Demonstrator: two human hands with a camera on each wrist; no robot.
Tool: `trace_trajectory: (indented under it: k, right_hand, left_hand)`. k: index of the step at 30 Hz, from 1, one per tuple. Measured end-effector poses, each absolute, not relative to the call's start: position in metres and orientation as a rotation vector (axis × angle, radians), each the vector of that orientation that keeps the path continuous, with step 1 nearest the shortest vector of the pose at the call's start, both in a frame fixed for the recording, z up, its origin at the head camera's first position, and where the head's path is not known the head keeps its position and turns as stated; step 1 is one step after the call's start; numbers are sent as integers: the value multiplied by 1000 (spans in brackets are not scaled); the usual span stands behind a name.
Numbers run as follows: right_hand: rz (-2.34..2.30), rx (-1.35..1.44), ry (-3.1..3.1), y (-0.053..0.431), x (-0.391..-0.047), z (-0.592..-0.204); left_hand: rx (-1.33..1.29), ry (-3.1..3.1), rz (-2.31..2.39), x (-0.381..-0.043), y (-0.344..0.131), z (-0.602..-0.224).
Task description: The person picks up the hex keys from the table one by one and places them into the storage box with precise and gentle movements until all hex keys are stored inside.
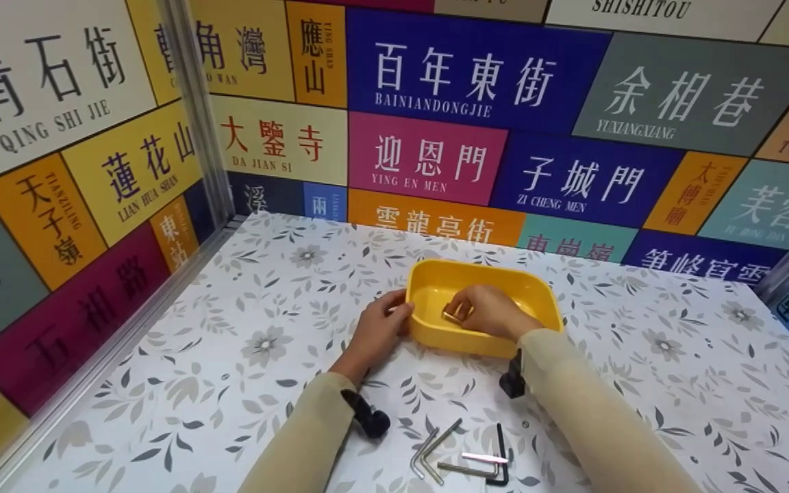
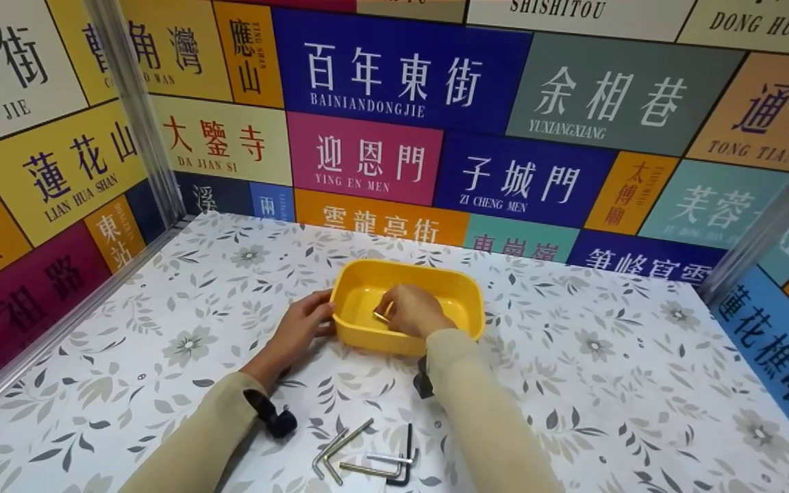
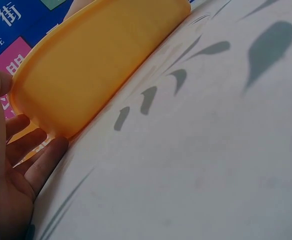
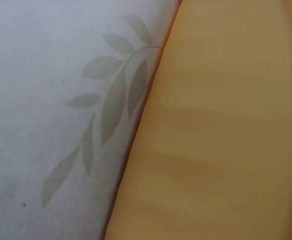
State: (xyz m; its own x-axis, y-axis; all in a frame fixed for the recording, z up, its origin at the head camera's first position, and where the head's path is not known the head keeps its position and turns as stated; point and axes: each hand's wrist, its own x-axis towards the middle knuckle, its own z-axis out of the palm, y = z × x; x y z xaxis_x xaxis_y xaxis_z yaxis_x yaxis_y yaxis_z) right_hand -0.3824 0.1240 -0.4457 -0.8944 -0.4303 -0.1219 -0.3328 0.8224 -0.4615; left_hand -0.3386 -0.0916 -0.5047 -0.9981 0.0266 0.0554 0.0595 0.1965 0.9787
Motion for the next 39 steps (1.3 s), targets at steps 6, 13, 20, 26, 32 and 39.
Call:
trace_trajectory:
  k: [6,13,20,26,32,39]
  right_hand:
    - [-662,-538,2769,128,-386,-447]
    - [-632,-468,2809,131,-387,-446]
    - [-624,-383,2792,132,-387,-444]
    - [-607,-386,2819,134,-386,-446]
    - [-512,-594,2920,136,-386,-450]
    - [-522,-614,2891,140,-380,-440]
  left_hand:
    - [-77,-2426,-1966,-338,-92,-503]
    - [-82,-2422,-1954,-338,-94,-503]
    - [-95,-2423,-1958,-339,-93,-504]
    - [-80,-2431,-1962,-339,-92,-505]
    - [-129,-2368,-2006,-338,-91,-505]
    - [-113,-2396,-1973,-339,-93,-503]
